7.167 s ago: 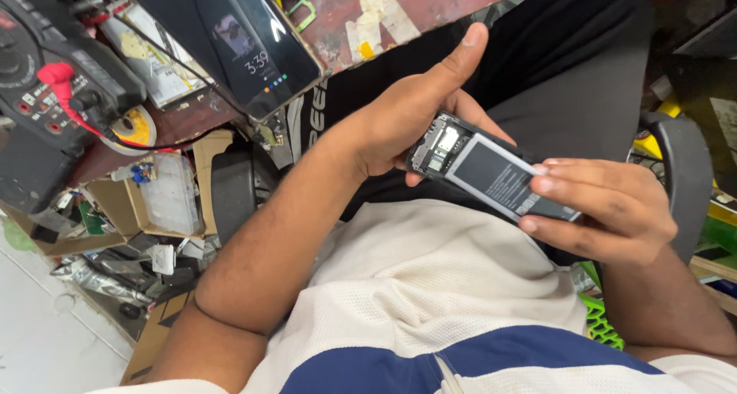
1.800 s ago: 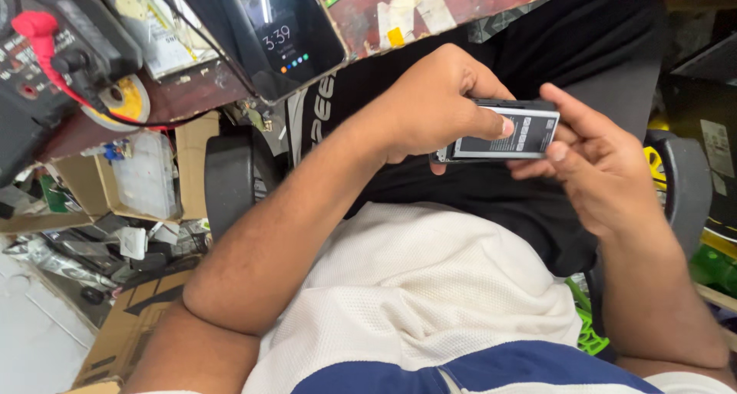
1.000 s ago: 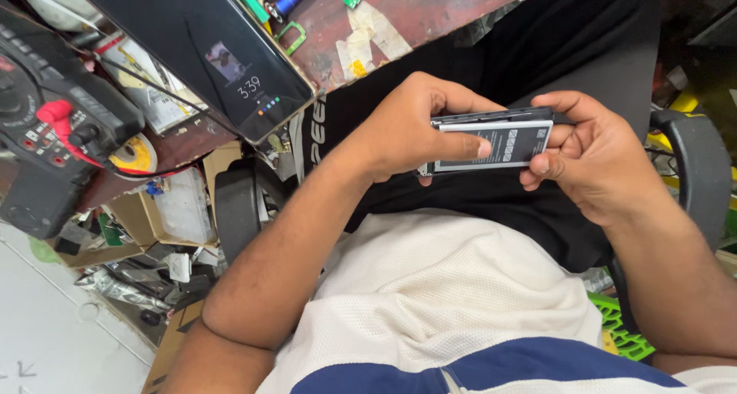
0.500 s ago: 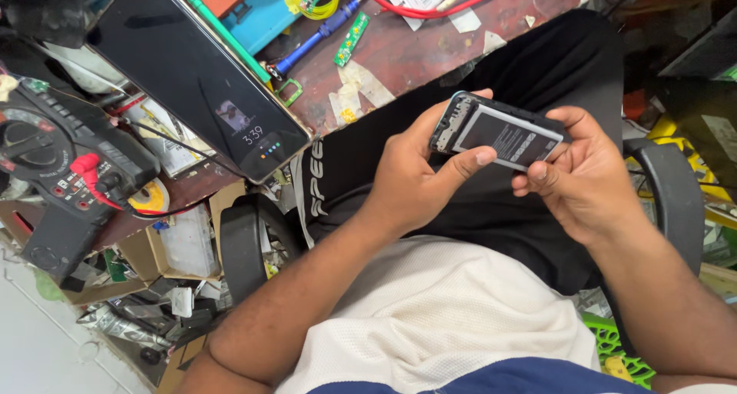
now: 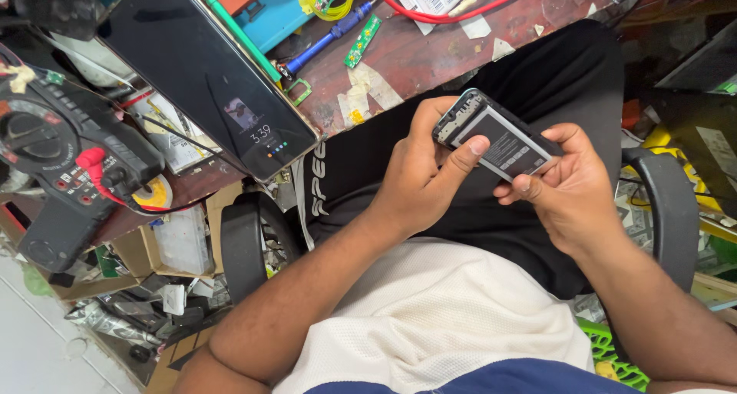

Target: The person sits at a cluttered repair bench and works on a small feature phone. They remove the back cover and battery, handle the battery and charging cable, touch the phone's contacts with multimeter probes, reassemble the phone, and press the keypad while the screen is on.

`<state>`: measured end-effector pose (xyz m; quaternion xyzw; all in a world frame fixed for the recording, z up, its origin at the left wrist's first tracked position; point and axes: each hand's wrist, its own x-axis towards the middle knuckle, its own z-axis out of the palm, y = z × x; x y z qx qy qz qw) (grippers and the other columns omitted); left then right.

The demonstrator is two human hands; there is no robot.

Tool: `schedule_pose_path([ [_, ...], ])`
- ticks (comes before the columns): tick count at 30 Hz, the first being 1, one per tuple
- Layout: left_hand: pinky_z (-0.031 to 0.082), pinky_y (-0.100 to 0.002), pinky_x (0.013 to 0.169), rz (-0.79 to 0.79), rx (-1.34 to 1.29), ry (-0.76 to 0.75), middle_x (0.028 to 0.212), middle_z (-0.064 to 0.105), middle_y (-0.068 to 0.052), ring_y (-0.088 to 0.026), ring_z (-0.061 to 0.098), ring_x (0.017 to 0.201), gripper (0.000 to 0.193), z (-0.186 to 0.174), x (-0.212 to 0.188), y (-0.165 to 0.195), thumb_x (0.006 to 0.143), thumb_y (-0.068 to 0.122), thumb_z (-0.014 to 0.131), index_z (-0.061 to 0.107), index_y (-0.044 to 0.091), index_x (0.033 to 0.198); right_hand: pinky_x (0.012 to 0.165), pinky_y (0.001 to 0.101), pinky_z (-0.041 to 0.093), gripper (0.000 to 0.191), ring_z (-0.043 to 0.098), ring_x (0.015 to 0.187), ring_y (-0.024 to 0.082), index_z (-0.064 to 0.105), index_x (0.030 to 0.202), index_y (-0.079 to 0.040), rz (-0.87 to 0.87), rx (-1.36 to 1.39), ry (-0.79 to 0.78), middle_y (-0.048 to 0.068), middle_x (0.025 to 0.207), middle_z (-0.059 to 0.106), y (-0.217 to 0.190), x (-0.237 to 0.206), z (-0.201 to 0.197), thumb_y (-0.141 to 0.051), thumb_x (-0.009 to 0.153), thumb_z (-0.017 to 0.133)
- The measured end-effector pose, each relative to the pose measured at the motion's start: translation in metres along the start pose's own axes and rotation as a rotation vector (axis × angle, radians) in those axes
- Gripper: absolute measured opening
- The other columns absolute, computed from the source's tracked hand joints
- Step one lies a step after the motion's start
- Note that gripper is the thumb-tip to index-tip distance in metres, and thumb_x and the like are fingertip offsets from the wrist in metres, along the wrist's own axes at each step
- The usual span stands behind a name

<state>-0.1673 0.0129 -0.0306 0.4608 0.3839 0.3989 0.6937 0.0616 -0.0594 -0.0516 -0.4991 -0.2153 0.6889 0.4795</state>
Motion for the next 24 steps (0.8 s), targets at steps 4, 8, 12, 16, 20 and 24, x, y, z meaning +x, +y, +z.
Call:
schedule_pose_path([
  [4,0.059,-0.027,0.092,-0.005,-0.208,0.082,0.118,0.065,-0.009,-0.01,0.067,0.107,0.044,0.013,-0.002,-0.017,0.104,0.015,0.067,0.042,-0.001,0.136,0.075,0.0389,0.065,0.051,0.075,0.087,0.028,0.04,0.131,-0.01,-0.014,-0.037,0.045,0.019,0.106,0.07,0.007,-0.002,0.006,0.006,0.094,0.07],
  [8,0.055,-0.026,0.095,-0.056,-0.38,0.207,0.12,0.065,-0.008,-0.01,0.065,0.109,0.036,0.031,-0.008,-0.031,0.107,0.012,0.062,0.046,0.0,0.136,0.072,0.037,0.064,0.048,0.074,0.083,0.026,0.039,0.127,-0.011,0.011,-0.065,0.111,0.019,0.102,0.07,0.015,-0.005,0.022,0.008,0.093,0.068],
  [12,0.054,-0.027,0.078,-0.134,-0.351,0.221,0.107,0.064,-0.008,-0.01,0.062,0.091,0.027,0.035,-0.019,-0.028,0.114,0.018,0.056,0.047,0.0,0.132,0.075,0.0375,0.065,0.045,0.075,0.087,0.024,0.038,0.115,-0.01,0.072,-0.02,0.063,0.015,0.103,0.07,0.026,-0.012,0.044,0.008,0.088,0.068],
  [16,0.055,-0.025,0.078,-0.129,-0.129,0.213,0.106,0.064,-0.005,-0.007,0.061,0.09,0.03,0.037,-0.027,-0.011,0.113,0.022,0.052,0.049,0.001,0.133,0.086,0.0364,0.063,0.041,0.07,0.096,0.018,0.042,0.115,-0.004,0.069,-0.062,-0.013,0.011,0.106,0.066,0.034,-0.023,0.056,0.009,0.09,0.072],
  [20,0.054,-0.023,0.079,-0.052,0.016,0.167,0.105,0.066,-0.003,-0.006,0.062,0.09,0.034,0.032,-0.03,0.008,0.112,0.023,0.052,0.052,0.001,0.137,0.09,0.0335,0.059,0.057,0.067,0.104,0.012,0.045,0.132,-0.005,0.106,-0.098,-0.077,0.003,0.117,0.064,0.035,-0.029,0.061,0.005,0.083,0.073],
  [24,0.052,-0.023,0.083,-0.015,-0.089,0.114,0.108,0.068,-0.003,-0.005,0.059,0.094,0.037,0.026,-0.027,0.018,0.111,0.022,0.055,0.054,-0.001,0.141,0.093,0.0356,0.061,0.062,0.07,0.107,0.015,0.048,0.133,-0.004,0.18,-0.275,-0.225,0.003,0.116,0.069,0.034,-0.025,0.07,-0.001,0.08,0.079],
])
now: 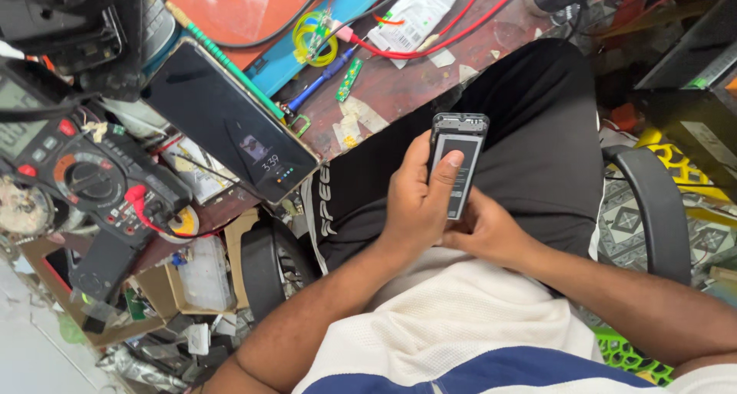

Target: The person sits at a cluttered repair bench and works on a small feature phone. They remove the back cover and battery, handle the battery and charging cable, touch the phone's contacts with multimeter probes, reassemble the phone, and press the keypad while the screen is on.

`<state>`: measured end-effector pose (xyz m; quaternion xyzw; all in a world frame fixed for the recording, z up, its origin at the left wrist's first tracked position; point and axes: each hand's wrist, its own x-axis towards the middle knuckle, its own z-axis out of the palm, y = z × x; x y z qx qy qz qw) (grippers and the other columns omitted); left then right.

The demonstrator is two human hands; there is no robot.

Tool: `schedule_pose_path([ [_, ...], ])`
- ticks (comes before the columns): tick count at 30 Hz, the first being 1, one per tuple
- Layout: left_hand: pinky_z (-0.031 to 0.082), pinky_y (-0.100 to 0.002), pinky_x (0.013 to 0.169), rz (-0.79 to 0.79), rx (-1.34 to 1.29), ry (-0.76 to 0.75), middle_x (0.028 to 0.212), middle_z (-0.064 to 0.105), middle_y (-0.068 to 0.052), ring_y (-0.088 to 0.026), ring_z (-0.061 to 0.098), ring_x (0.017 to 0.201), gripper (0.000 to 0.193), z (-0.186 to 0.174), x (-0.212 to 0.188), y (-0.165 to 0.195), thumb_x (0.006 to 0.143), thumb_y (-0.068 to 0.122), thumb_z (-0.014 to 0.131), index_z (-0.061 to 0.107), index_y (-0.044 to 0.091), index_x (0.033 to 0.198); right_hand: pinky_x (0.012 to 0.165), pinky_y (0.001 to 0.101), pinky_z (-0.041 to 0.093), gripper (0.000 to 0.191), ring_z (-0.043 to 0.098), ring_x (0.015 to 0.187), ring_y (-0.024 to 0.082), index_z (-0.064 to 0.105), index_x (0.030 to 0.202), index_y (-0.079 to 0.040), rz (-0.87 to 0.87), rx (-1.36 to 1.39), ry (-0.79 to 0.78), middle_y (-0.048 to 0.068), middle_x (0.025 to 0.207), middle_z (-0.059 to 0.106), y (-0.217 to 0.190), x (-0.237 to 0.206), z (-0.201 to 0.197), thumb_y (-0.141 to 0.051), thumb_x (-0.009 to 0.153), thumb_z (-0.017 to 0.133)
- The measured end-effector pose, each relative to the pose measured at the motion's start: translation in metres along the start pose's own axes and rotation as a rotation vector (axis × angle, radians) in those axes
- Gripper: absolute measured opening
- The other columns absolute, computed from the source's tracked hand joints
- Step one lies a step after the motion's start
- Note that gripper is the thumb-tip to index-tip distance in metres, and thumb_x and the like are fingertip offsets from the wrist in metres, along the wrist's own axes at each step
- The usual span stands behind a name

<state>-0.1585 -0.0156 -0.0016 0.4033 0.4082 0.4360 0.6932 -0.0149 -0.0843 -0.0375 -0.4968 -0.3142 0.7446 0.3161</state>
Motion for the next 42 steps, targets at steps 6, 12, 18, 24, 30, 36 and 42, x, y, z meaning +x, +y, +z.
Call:
schedule_pose_path([
  [6,0.051,-0.023,0.082,-0.04,0.001,0.021,0.107,0.067,-0.004,-0.007,0.059,0.093,0.032,-0.016,0.004,0.001,0.11,0.018,0.062,0.062,-0.004,0.133,0.072,0.0326,0.062,0.04,0.077,0.075,0.019,0.065,0.109,-0.004,0.097,-0.597,-0.074,0.007,0.085,0.079,-0.023,0.006,0.003,-0.019,0.078,0.086],
  [12,0.052,-0.024,0.092,0.018,-0.009,0.052,0.114,0.07,-0.004,-0.008,0.064,0.101,0.033,-0.028,0.002,-0.004,0.105,0.016,0.063,0.061,-0.004,0.131,0.073,0.0301,0.061,0.038,0.078,0.083,0.016,0.071,0.115,-0.01,-0.169,-0.826,0.184,0.004,0.093,0.08,-0.074,0.011,-0.031,-0.028,0.082,0.079],
  [18,0.051,-0.024,0.093,0.069,-0.004,0.031,0.114,0.07,-0.006,-0.009,0.064,0.101,0.032,-0.038,-0.003,0.004,0.106,0.014,0.063,0.062,-0.005,0.131,0.078,0.0432,0.058,0.045,0.074,0.091,0.026,0.074,0.123,-0.025,0.098,-1.264,0.681,0.003,0.099,0.079,-0.126,-0.02,-0.093,-0.05,0.085,0.072],
  [24,0.051,-0.025,0.095,0.105,0.055,0.033,0.116,0.07,-0.005,-0.01,0.064,0.105,0.033,-0.034,-0.008,0.011,0.105,0.015,0.062,0.061,-0.005,0.132,0.083,0.0456,0.058,0.038,0.074,0.094,0.032,0.082,0.113,-0.028,0.317,-1.563,0.713,0.009,0.097,0.078,-0.16,-0.003,-0.094,-0.059,0.095,0.067],
  [30,0.05,-0.024,0.095,0.142,0.028,0.14,0.114,0.069,-0.005,-0.009,0.062,0.103,0.035,-0.034,-0.009,0.014,0.105,0.017,0.063,0.061,-0.004,0.133,0.075,0.0414,0.058,0.032,0.075,0.086,0.025,0.08,0.109,-0.031,-0.026,-1.447,-0.164,0.002,0.095,0.079,-0.12,0.033,-0.032,-0.045,0.083,0.07],
  [36,0.051,-0.024,0.091,0.176,0.018,0.226,0.112,0.069,-0.005,-0.009,0.062,0.1,0.034,-0.04,-0.01,0.017,0.105,0.017,0.064,0.062,-0.004,0.133,0.066,0.0358,0.056,0.021,0.073,0.079,0.022,0.079,0.1,-0.018,-0.536,-1.354,0.375,0.003,0.093,0.076,-0.147,0.037,0.005,-0.037,0.091,0.074],
  [42,0.052,-0.025,0.088,0.284,0.029,0.275,0.107,0.067,-0.004,-0.007,0.06,0.097,0.025,-0.052,-0.015,0.026,0.111,0.016,0.061,0.063,-0.004,0.125,0.064,0.0366,0.054,0.019,0.072,0.078,0.024,0.077,0.105,-0.017,-0.823,-1.317,0.448,0.003,0.089,0.074,-0.16,0.07,0.051,-0.029,0.092,0.078],
])
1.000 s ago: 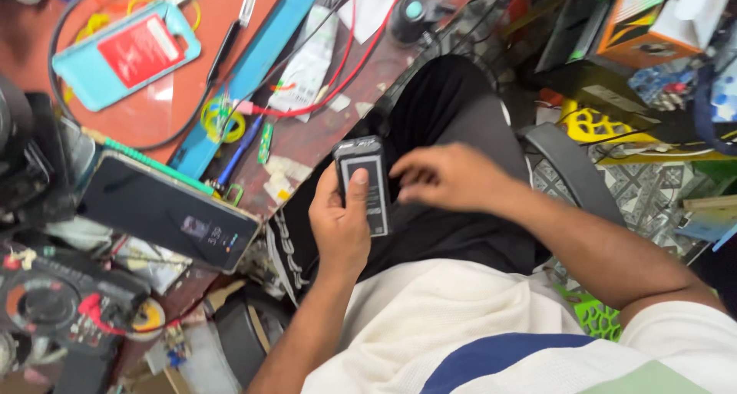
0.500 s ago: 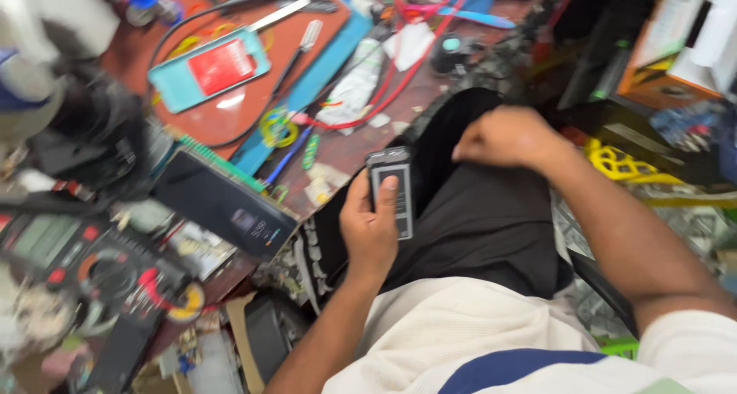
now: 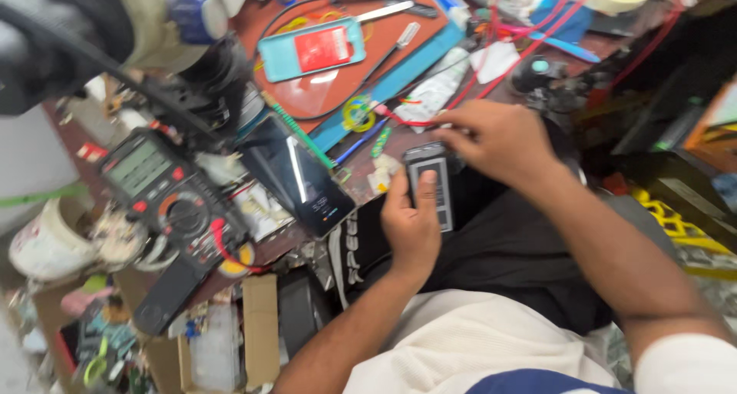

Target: The person sits at a cluttered repair bench and works on a small feature phone. They remove the back cover and battery, handle the battery and charging cable, touch the phone's contacts with multimeter probes, reassemble the phone, and press the keypad while the screen is on.

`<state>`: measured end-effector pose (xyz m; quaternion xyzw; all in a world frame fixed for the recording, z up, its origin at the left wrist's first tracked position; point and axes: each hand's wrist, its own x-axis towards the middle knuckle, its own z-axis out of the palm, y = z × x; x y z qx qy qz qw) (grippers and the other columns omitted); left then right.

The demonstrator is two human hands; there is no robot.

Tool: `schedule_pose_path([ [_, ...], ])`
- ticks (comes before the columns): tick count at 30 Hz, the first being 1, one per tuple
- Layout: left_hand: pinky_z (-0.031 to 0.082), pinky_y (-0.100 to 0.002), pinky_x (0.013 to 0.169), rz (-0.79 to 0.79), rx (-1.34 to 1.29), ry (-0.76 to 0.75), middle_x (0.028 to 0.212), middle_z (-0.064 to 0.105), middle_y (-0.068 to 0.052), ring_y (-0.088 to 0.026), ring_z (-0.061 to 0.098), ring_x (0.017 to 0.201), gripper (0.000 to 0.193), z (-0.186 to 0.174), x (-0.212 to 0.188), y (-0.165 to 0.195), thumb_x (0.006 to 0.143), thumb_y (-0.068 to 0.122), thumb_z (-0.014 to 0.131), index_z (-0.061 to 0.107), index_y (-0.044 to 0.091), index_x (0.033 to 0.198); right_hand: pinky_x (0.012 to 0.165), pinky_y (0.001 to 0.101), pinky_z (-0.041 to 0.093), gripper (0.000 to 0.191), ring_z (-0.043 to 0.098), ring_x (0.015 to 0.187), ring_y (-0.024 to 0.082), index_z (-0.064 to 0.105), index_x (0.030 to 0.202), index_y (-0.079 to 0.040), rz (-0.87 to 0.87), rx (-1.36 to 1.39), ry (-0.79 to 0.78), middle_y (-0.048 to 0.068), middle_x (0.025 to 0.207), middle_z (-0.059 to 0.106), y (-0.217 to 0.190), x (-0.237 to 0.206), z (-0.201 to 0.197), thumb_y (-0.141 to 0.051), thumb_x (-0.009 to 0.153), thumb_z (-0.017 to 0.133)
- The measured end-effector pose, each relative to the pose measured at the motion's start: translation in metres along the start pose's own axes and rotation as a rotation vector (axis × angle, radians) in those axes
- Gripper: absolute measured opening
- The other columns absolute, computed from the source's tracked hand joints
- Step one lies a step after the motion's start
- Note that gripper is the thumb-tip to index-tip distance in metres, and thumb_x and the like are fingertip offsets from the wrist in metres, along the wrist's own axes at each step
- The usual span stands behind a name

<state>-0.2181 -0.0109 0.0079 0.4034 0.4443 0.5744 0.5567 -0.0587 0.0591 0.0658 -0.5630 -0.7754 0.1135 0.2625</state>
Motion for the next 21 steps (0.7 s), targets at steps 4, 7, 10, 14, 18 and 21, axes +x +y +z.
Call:
schedule_pose_path([
  [4,0.051,-0.026,0.077,-0.096,0.014,0.046,0.101,0.068,-0.003,-0.008,0.06,0.087,0.027,-0.009,0.005,0.008,0.105,0.015,0.061,0.062,-0.003,0.125,0.064,0.036,0.055,0.017,0.072,0.079,0.025,0.078,0.106,-0.017,-0.081,0.009,0.045,0.003,0.093,0.075,-0.01,0.005,0.021,-0.021,0.089,0.076],
  [7,0.052,-0.025,0.082,-0.009,0.103,0.033,0.105,0.069,-0.003,-0.008,0.062,0.092,0.027,-0.017,0.009,0.01,0.105,0.015,0.061,0.062,-0.003,0.125,0.06,0.035,0.054,0.014,0.072,0.073,0.022,0.079,0.098,-0.016,-0.028,0.058,0.039,0.002,0.088,0.074,-0.006,0.001,0.017,-0.025,0.088,0.079],
  [10,0.052,-0.024,0.085,0.026,0.133,0.013,0.106,0.069,-0.004,-0.009,0.062,0.093,0.026,-0.022,0.013,0.009,0.107,0.015,0.061,0.063,-0.004,0.125,0.06,0.033,0.054,0.014,0.072,0.071,0.021,0.08,0.091,-0.014,0.009,0.019,0.129,0.003,0.084,0.075,0.004,-0.001,-0.004,-0.028,0.091,0.081],
  [14,0.052,-0.023,0.084,0.034,0.132,-0.003,0.107,0.07,-0.004,-0.008,0.063,0.092,0.026,-0.024,0.017,0.009,0.107,0.017,0.06,0.064,-0.002,0.125,0.063,0.0287,0.054,0.012,0.074,0.071,0.017,0.08,0.099,-0.01,0.153,0.036,0.274,0.005,0.085,0.075,0.023,0.0,-0.048,-0.021,0.1,0.079],
  [18,0.052,-0.024,0.082,0.01,0.084,-0.006,0.105,0.07,-0.003,-0.008,0.063,0.091,0.027,-0.02,0.021,0.011,0.107,0.017,0.062,0.065,-0.002,0.126,0.073,0.0264,0.058,0.007,0.077,0.086,0.016,0.077,0.112,-0.008,0.216,0.229,0.422,0.006,0.098,0.076,0.034,0.013,-0.074,-0.011,0.108,0.072],
  [21,0.054,-0.024,0.083,0.01,0.093,0.016,0.106,0.071,-0.003,-0.008,0.065,0.092,0.031,-0.016,0.021,0.01,0.104,0.018,0.062,0.064,-0.002,0.128,0.074,0.032,0.055,0.016,0.072,0.082,0.019,0.078,0.118,-0.01,0.113,-0.113,0.385,0.009,0.103,0.073,0.038,0.033,-0.084,-0.009,0.104,0.073],
])
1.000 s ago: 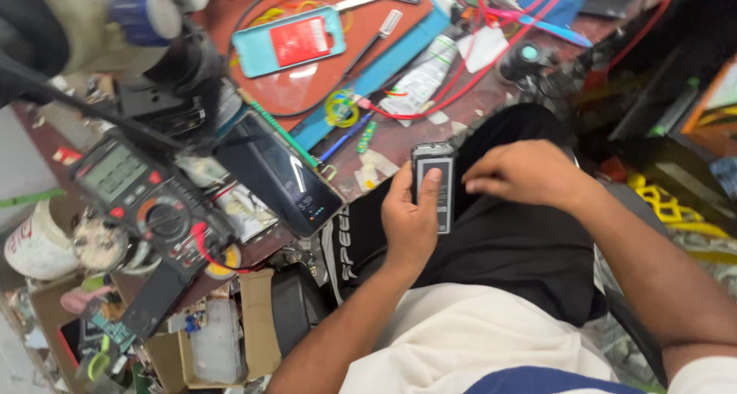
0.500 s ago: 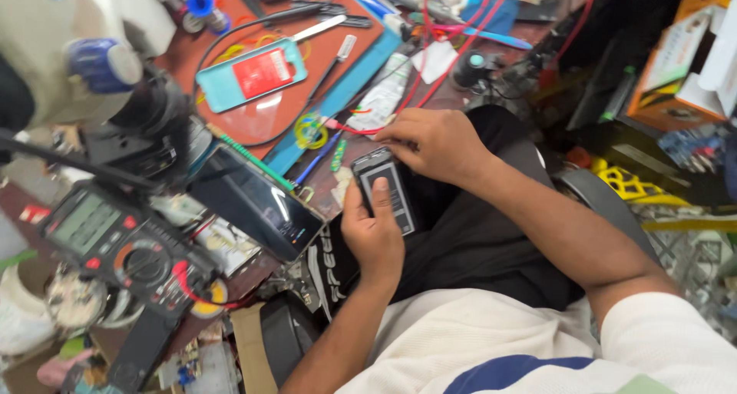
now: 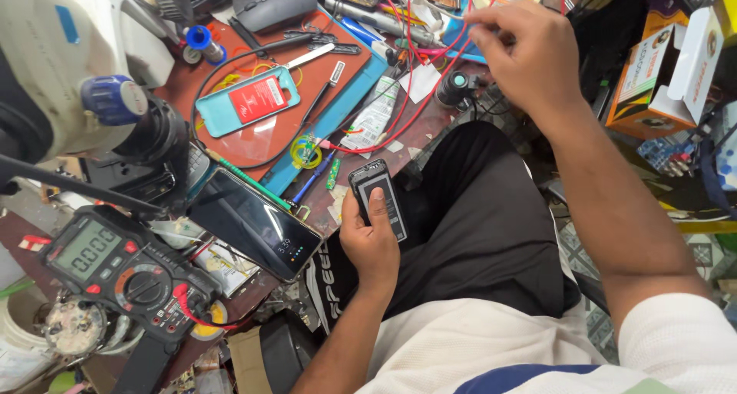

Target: The person sits at a cluttered repair bench and works on a small feature phone. They remove the back cover and battery, handle the battery and charging cable, touch the phone's contacts with multimeter probes, reassemble the phone, and press the keypad while the screen is on.

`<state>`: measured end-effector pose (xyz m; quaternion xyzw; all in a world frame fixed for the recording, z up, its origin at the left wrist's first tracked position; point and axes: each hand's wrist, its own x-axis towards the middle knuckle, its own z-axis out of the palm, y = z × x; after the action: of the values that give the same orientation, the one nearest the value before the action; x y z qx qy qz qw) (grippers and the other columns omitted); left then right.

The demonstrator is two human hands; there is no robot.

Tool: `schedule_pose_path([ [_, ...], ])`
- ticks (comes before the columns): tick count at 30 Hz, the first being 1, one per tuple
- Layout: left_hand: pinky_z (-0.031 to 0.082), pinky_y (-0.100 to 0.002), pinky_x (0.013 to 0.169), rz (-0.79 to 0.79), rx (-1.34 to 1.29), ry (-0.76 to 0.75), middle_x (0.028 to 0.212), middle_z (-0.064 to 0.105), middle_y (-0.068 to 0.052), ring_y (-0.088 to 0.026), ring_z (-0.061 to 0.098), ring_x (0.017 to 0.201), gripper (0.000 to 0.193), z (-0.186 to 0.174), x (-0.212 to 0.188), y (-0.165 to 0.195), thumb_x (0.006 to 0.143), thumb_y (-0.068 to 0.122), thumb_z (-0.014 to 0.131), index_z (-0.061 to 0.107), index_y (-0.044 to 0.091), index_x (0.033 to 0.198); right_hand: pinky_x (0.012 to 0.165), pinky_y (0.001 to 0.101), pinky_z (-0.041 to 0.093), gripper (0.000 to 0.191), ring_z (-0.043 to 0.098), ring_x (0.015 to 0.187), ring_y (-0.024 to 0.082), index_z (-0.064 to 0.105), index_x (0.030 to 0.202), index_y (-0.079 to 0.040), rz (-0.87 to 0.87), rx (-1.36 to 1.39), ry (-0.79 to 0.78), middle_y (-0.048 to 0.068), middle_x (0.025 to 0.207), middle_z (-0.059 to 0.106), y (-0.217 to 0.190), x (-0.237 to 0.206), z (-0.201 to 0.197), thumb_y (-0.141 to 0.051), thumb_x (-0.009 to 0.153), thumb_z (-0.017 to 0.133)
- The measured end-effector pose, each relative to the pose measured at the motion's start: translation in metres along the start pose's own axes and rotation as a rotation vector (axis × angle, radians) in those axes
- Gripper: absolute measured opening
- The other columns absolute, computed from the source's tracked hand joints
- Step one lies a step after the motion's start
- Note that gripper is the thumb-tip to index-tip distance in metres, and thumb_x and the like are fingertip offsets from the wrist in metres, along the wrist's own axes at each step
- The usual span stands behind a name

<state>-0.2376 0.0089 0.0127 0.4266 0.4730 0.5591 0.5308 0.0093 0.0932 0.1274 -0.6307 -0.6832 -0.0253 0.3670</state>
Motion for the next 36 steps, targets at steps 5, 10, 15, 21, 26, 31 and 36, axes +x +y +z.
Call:
schedule_pose_path([
  [5,0.053,-0.024,0.082,0.031,0.071,-0.002,0.106,0.072,-0.005,-0.009,0.065,0.092,0.032,0.001,-0.007,0.0,0.104,0.017,0.062,0.063,-0.002,0.13,0.073,0.0423,0.053,0.021,0.069,0.087,0.026,0.081,0.118,-0.017,-0.028,-0.212,-0.052,0.007,0.096,0.07,-0.006,0.048,0.018,-0.026,0.098,0.08],
  [10,0.054,-0.025,0.083,0.058,0.106,-0.021,0.106,0.073,-0.006,-0.01,0.066,0.093,0.031,0.003,-0.01,0.004,0.104,0.015,0.063,0.064,-0.002,0.129,0.07,0.0448,0.053,0.024,0.068,0.087,0.028,0.08,0.108,-0.017,-0.039,-0.158,-0.173,0.006,0.091,0.068,-0.012,0.072,0.029,-0.037,0.094,0.082],
  [15,0.054,-0.025,0.084,0.065,0.139,-0.023,0.105,0.072,-0.006,-0.01,0.066,0.093,0.032,0.003,-0.009,0.001,0.103,0.016,0.064,0.064,-0.002,0.129,0.069,0.0432,0.054,0.016,0.071,0.082,0.028,0.08,0.103,-0.016,-0.222,-0.235,0.037,0.005,0.097,0.075,-0.004,0.062,0.032,-0.03,0.098,0.077],
  [21,0.052,-0.024,0.094,0.119,0.058,-0.111,0.112,0.07,-0.006,-0.009,0.063,0.102,0.033,0.003,-0.007,-0.006,0.105,0.016,0.065,0.062,-0.002,0.133,0.059,0.0271,0.052,0.021,0.071,0.081,0.016,0.072,0.108,-0.003,0.457,0.594,-0.113,0.005,0.09,0.073,0.012,0.018,0.017,-0.022,0.105,0.063],
  [26,0.056,-0.027,0.083,0.154,0.17,-0.17,0.101,0.074,-0.008,-0.014,0.068,0.089,0.034,0.007,-0.01,0.0,0.103,0.019,0.069,0.064,-0.002,0.13,0.083,0.0298,0.065,0.015,0.076,0.094,0.021,0.066,0.111,0.001,0.764,1.499,-0.051,0.013,0.101,0.074,0.037,-0.007,0.001,-0.012,0.109,0.06],
  [31,0.058,-0.033,0.083,0.391,0.319,-0.24,0.101,0.072,-0.014,-0.027,0.074,0.091,0.033,0.012,-0.004,0.004,0.103,0.019,0.071,0.064,0.0,0.128,0.086,0.0319,0.062,0.042,0.074,0.098,0.022,0.046,0.14,-0.011,0.759,1.494,-0.265,0.014,0.111,0.072,0.041,-0.06,0.013,-0.001,0.106,0.069],
  [36,0.058,-0.035,0.084,0.39,0.306,-0.258,0.101,0.071,-0.014,-0.028,0.073,0.091,0.032,0.021,-0.004,-0.001,0.103,0.018,0.071,0.064,0.0,0.128,0.078,0.0291,0.059,0.071,0.073,0.091,0.02,0.041,0.16,-0.016,0.851,1.496,-0.412,0.015,0.109,0.072,0.024,-0.091,0.014,-0.002,0.098,0.071],
])
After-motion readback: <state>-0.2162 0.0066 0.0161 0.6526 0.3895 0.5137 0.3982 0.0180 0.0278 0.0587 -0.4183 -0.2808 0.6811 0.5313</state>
